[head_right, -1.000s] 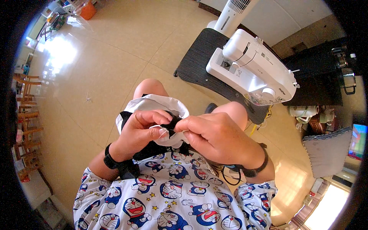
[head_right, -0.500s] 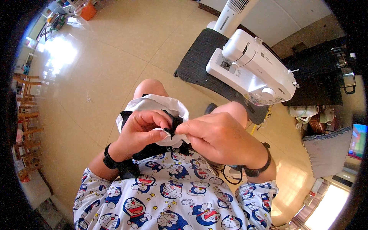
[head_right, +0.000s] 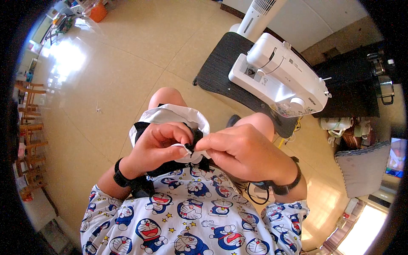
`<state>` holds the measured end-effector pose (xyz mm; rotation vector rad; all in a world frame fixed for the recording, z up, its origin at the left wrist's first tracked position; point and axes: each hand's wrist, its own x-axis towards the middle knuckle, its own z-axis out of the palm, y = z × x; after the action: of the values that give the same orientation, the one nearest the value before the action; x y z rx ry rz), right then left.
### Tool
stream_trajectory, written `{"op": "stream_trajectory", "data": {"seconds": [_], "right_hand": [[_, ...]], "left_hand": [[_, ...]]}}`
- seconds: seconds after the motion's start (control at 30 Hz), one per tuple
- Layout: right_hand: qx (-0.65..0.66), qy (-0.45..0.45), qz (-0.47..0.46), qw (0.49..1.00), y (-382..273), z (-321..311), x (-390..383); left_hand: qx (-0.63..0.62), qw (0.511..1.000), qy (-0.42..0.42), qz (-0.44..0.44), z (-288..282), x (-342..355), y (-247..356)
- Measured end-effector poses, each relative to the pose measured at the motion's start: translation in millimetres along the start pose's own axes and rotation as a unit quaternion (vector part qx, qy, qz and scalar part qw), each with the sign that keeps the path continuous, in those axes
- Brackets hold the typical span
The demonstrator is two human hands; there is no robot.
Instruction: The person is sewing a black and white piece of fabric by hand using a needle, thread, and a thimble. They repeatedly guide the needle through the material and pull the thread taut to create stitches.
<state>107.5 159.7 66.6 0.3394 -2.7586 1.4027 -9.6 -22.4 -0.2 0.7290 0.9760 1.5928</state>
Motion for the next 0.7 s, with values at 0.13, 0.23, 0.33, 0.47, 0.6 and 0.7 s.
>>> {"op": "stream_trajectory", "data": {"seconds": [0.13,0.23,0.33,0.47,0.6,0.7], "right_hand": [[0.002,-0.005,-0.007,1.000,4.2,3.9,2.2],[0.028,0.000,0.007,1.000,8.7,9.9,3.0],[-0.080,0.049,-0.003,0.996,6.3,19.8,10.3],[-0.189,0.128,-0.028,0.973,3.1,37.7,10.0],[-0.147,0.177,-0.041,0.972,8.8,52.2,9.5],[-0.214,0.176,-0.092,0.956,15.7,53.4,11.5]], "left_hand": [[0.016,1.000,-0.001,-0.011,2.5,-0.1,0.9],[0.033,0.999,0.008,-0.024,2.2,1.3,1.4],[0.063,0.994,0.091,0.008,3.5,3.5,-0.6],[0.093,0.986,0.115,0.074,6.3,5.6,0.8],[0.108,0.984,0.111,0.088,2.7,7.6,-5.8],[0.109,0.982,0.126,0.091,2.1,8.0,-10.5]]}}
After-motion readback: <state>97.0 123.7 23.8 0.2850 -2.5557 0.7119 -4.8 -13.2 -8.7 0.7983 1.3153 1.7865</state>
